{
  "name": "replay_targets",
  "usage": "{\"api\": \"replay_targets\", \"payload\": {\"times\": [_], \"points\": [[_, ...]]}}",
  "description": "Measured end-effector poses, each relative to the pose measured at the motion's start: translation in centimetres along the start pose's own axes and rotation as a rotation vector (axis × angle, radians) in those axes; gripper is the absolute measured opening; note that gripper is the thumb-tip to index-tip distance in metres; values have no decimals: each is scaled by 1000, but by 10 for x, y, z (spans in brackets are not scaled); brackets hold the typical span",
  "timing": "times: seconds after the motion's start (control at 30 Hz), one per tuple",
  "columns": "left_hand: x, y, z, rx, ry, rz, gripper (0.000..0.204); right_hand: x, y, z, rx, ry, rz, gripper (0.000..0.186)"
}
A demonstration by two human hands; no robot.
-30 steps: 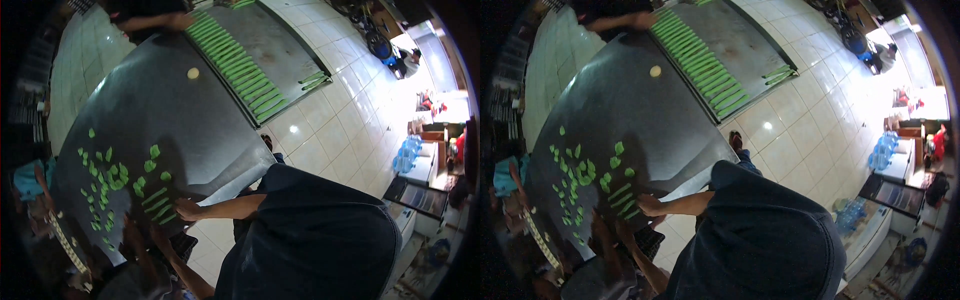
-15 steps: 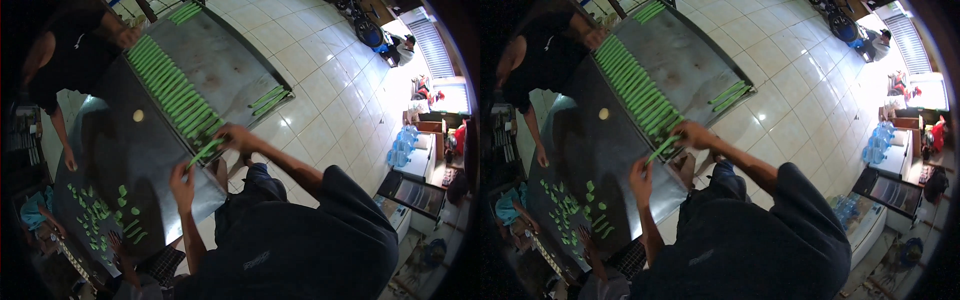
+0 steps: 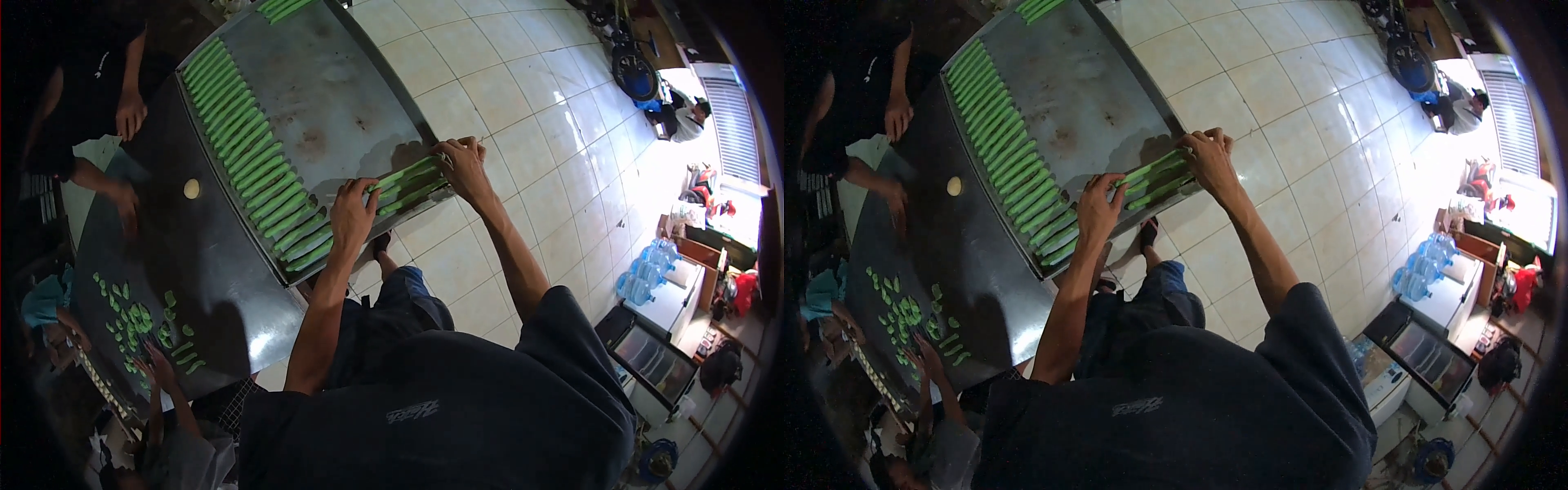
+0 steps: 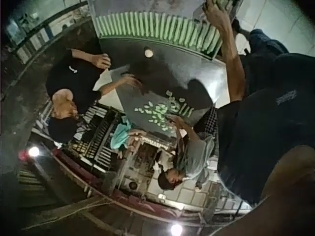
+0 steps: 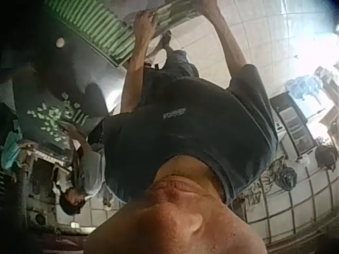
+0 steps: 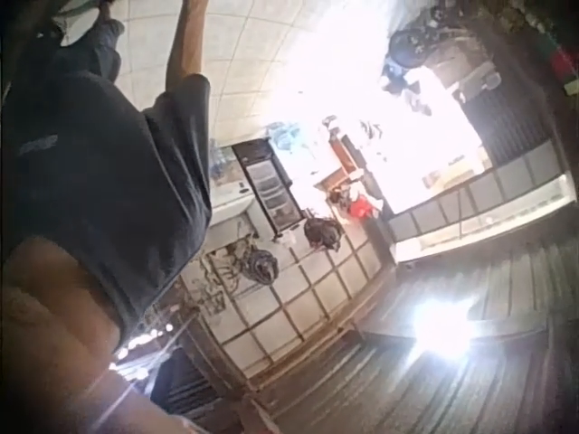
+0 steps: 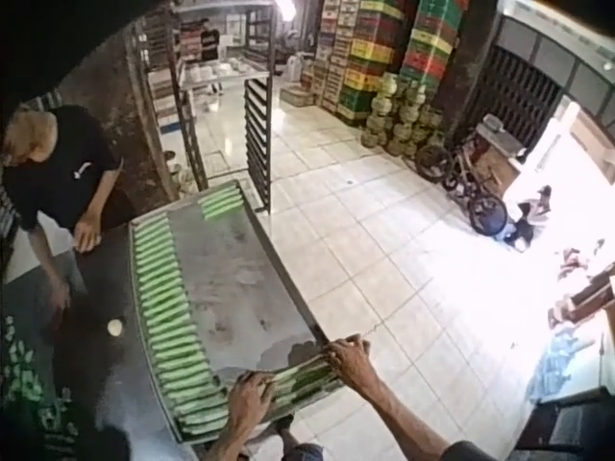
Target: Shaping dough into croissants and arranging them on metal baking trays.
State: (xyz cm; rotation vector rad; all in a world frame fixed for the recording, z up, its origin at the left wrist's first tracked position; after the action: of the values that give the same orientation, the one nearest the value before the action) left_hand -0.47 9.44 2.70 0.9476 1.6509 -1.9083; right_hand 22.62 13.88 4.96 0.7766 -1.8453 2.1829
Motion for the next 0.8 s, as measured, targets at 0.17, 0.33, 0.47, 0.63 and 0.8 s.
{"api": "replay_targets", "payload": {"times": [0.17, 0.33, 0.47, 0.63, 0.8], "points": [[6, 7, -6, -7, -27, -47, 18, -7, 14, -7, 8, -12, 80, 21], [16, 6, -8, -40, 6, 5, 15, 8, 24, -11, -56, -90, 192, 21], [37, 25, 3, 77, 79, 138, 34, 13, 33, -15, 73, 16, 321, 24], [31, -40, 76, -178, 74, 202, 32, 70, 13, 3, -275, -168, 171, 27], [120, -166, 233, -499, -179, 215, 20, 238, 121, 4, 77, -135, -416, 19]]}}
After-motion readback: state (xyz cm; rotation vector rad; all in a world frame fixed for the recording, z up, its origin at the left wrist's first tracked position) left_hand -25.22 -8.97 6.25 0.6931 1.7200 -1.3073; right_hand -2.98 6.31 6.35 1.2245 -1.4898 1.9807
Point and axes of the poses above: each hand's wrist, its own z-axis away from the middle knuckle, its own y-axis out of the palm, x = y × z, the point moved 5 cm from there along -z, towards the middle knuckle, and after that the axes turned 7 degrees about x, right-handed, at the moved point
